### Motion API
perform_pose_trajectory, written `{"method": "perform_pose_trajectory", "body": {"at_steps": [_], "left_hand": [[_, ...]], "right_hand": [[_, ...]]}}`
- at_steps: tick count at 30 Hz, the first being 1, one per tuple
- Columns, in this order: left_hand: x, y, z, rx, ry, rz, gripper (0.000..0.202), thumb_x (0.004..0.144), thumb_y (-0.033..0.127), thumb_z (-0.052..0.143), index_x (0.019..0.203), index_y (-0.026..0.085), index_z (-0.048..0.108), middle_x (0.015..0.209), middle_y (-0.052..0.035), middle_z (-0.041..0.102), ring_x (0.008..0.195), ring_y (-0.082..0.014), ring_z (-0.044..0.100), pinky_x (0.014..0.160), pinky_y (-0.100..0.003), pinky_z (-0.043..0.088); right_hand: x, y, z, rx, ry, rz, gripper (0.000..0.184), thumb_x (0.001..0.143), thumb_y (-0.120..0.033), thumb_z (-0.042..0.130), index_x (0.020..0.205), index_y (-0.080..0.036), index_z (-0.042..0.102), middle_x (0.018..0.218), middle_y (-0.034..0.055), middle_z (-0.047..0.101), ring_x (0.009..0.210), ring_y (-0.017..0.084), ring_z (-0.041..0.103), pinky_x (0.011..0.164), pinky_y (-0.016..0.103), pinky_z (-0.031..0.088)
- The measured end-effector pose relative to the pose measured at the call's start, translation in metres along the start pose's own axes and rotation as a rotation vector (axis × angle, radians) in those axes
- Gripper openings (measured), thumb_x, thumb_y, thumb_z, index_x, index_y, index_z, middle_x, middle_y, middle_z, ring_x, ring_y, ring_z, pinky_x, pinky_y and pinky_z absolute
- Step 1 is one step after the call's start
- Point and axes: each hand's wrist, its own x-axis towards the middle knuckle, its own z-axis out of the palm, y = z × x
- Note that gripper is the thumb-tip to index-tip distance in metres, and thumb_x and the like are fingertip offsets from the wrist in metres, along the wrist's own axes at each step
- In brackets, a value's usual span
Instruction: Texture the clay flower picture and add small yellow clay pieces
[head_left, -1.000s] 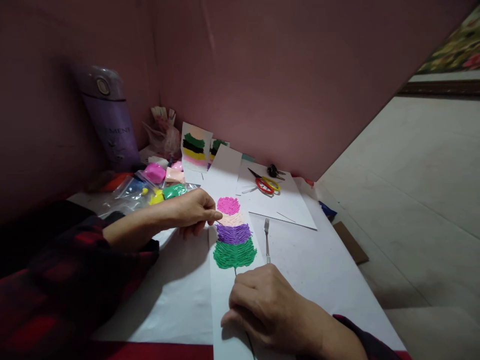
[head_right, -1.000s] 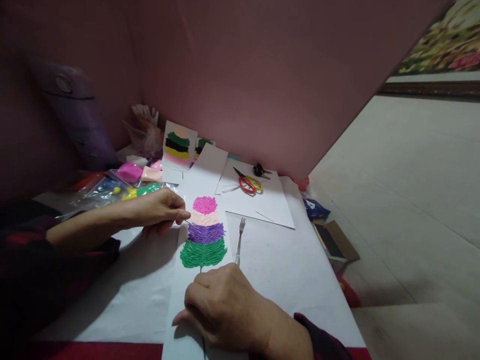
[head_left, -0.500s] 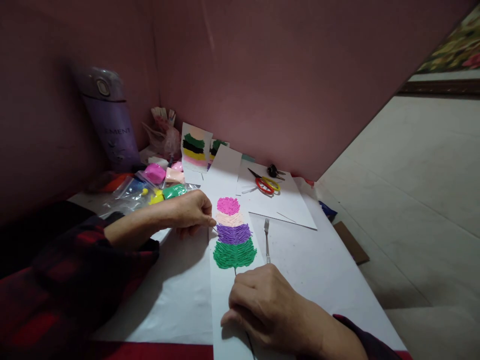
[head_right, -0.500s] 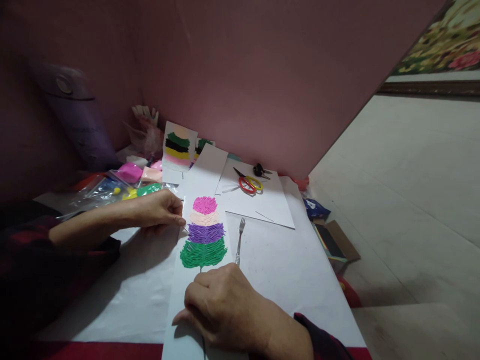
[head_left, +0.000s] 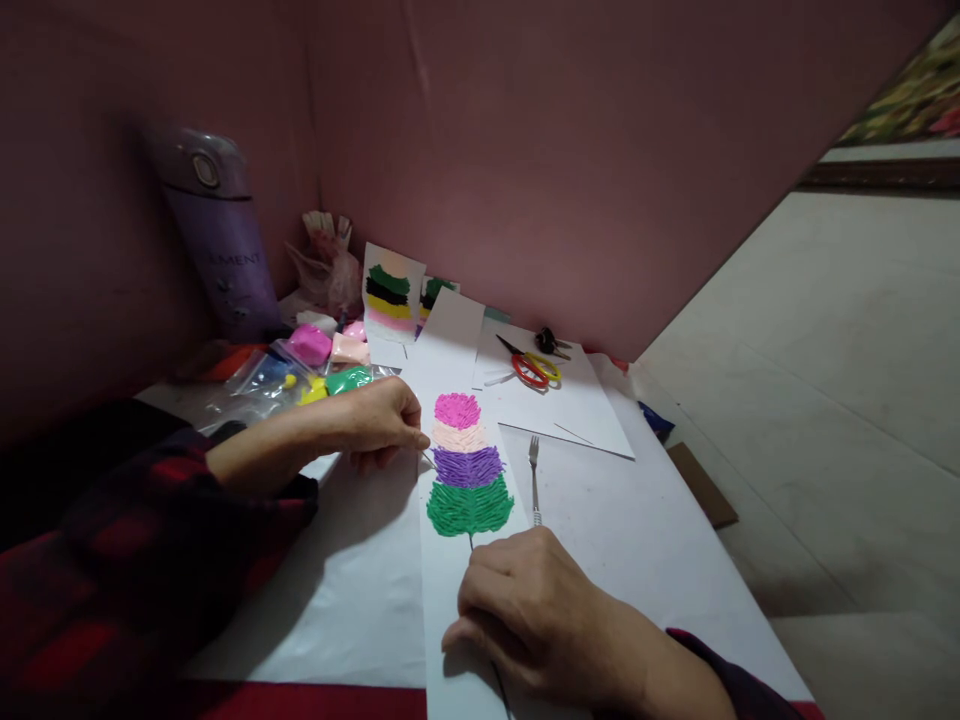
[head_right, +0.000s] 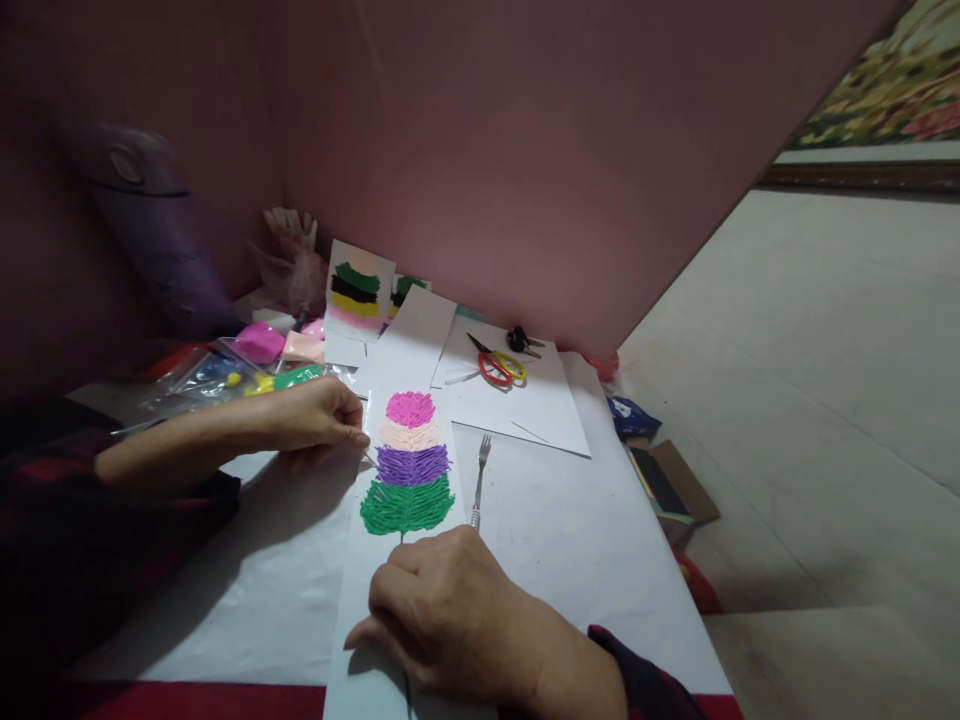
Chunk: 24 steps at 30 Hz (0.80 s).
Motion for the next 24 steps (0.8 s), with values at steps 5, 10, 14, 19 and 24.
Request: {"method": "perform_pose_trajectory", "body": {"at_steps": [5, 10, 14, 19, 24], "left_hand": [[-0.002, 0.0, -0.002, -0.006, 0.003, 0.001, 0.018, 0.078, 0.026, 0.055, 0.062, 0.019, 0.052, 0.042, 0.003, 0.051, 0.033, -0.0121, 0.049, 0.036, -0.023, 0.037], [-0.006, 0.003, -0.006, -0.034, 0.033, 0.011, 0.022, 0.079, 0.028, 0.056, 0.06, 0.019, 0.051, 0.04, 0.0041, 0.05, 0.034, -0.0113, 0.048, 0.036, -0.022, 0.036], [-0.009, 0.006, -0.002, -0.106, -0.02, 0.066, 0.025, 0.079, 0.033, 0.059, 0.06, 0.019, 0.05, 0.039, 0.0055, 0.05, 0.032, -0.0101, 0.045, 0.035, -0.021, 0.035], [-0.017, 0.018, 0.02, -0.221, -0.198, 0.178, 0.022, 0.085, 0.03, 0.051, 0.065, 0.02, 0.048, 0.041, 0.0059, 0.053, 0.03, -0.01, 0.046, 0.033, -0.02, 0.035], [-0.027, 0.03, 0.045, -0.317, -0.263, 0.292, 0.025, 0.087, 0.038, 0.052, 0.069, 0.02, 0.047, 0.044, 0.006, 0.054, 0.033, -0.0095, 0.049, 0.036, -0.019, 0.04]], "right_hand": [[0.001, 0.0, 0.0, -0.005, 0.014, -0.01, 0.036, 0.097, -0.037, 0.046, 0.068, -0.018, 0.055, 0.06, -0.0012, 0.056, 0.052, 0.011, 0.043, 0.047, 0.027, 0.028], [0.001, 0.001, 0.0, -0.022, 0.056, -0.052, 0.037, 0.097, -0.036, 0.047, 0.066, -0.018, 0.056, 0.057, -0.0011, 0.055, 0.049, 0.011, 0.043, 0.046, 0.027, 0.028], [0.001, -0.003, -0.005, 0.019, 0.319, -0.068, 0.031, 0.096, -0.03, 0.052, 0.068, -0.017, 0.056, 0.054, -0.0015, 0.055, 0.048, 0.011, 0.046, 0.047, 0.026, 0.033], [0.002, -0.003, -0.01, -0.028, 0.687, 0.12, 0.008, 0.092, -0.018, 0.058, 0.084, -0.017, 0.059, 0.069, 0.003, 0.061, 0.059, 0.013, 0.055, 0.051, 0.024, 0.041], [0.002, 0.007, -0.005, -0.121, 0.561, 0.213, 0.008, 0.091, -0.015, 0.056, 0.086, -0.015, 0.063, 0.072, 0.005, 0.063, 0.061, 0.015, 0.058, 0.052, 0.026, 0.044]]}}
